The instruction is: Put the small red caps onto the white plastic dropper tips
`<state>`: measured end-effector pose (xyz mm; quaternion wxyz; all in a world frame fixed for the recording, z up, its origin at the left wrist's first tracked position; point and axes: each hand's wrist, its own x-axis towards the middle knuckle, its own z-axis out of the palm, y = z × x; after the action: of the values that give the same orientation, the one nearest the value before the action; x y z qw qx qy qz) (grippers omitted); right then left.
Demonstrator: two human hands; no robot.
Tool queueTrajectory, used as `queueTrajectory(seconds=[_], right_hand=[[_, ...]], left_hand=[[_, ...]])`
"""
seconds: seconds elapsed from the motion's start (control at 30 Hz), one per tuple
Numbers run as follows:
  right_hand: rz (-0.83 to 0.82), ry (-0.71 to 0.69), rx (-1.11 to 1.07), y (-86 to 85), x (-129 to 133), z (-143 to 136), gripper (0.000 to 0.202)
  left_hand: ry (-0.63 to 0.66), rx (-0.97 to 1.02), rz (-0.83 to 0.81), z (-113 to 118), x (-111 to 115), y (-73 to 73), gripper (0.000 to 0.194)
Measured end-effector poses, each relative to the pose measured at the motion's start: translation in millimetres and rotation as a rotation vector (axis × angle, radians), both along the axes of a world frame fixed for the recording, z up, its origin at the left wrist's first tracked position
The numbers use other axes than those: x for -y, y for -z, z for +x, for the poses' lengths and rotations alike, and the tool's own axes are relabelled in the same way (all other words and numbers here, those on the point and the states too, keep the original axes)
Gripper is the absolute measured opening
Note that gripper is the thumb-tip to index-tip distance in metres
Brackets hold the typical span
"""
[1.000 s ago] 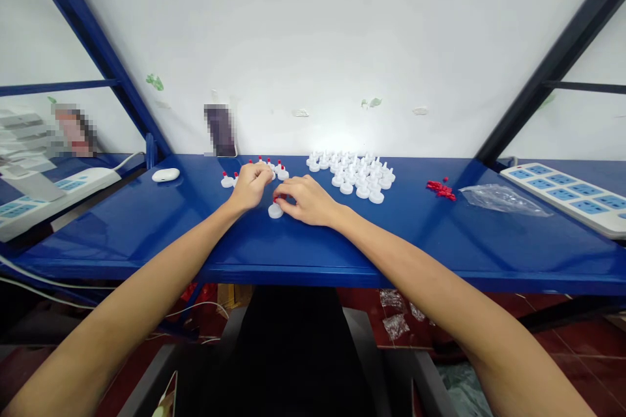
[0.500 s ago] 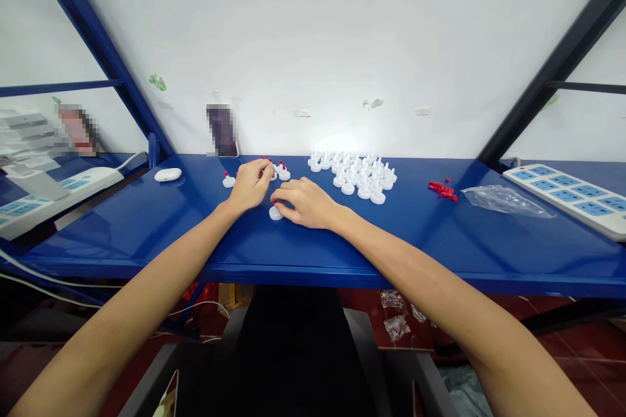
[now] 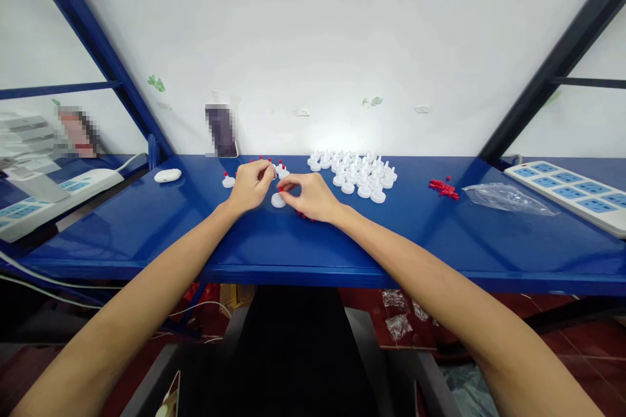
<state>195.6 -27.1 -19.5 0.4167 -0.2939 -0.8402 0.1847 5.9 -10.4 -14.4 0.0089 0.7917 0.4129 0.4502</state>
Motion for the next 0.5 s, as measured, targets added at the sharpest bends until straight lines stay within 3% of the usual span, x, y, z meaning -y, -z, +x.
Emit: queueTrajectory(seconds=[0.13, 0.23, 0.4, 0.5], right_hand=[[-0.031, 0.063, -0.191, -3.5, -9, 7, 0.018], [-0.058, 0.063, -0.306, -5.8, -12, 10, 0.017], [-0.138, 0.033, -0.358, -4.8, -15, 10, 0.017], [-0.148, 0.009, -0.356, -3.7, -15, 9, 0.016]], left_hand=[[0.062, -0.001, -0.05, 0, 1, 1.4, 0.022], [0.088, -0.018, -0.073, 0, 0, 3.1, 0.026], [0.137, -0.116, -0.087, 1, 1, 4.7, 0.035], [0.144, -0.141, -0.085, 2, 1, 4.9, 0.03]])
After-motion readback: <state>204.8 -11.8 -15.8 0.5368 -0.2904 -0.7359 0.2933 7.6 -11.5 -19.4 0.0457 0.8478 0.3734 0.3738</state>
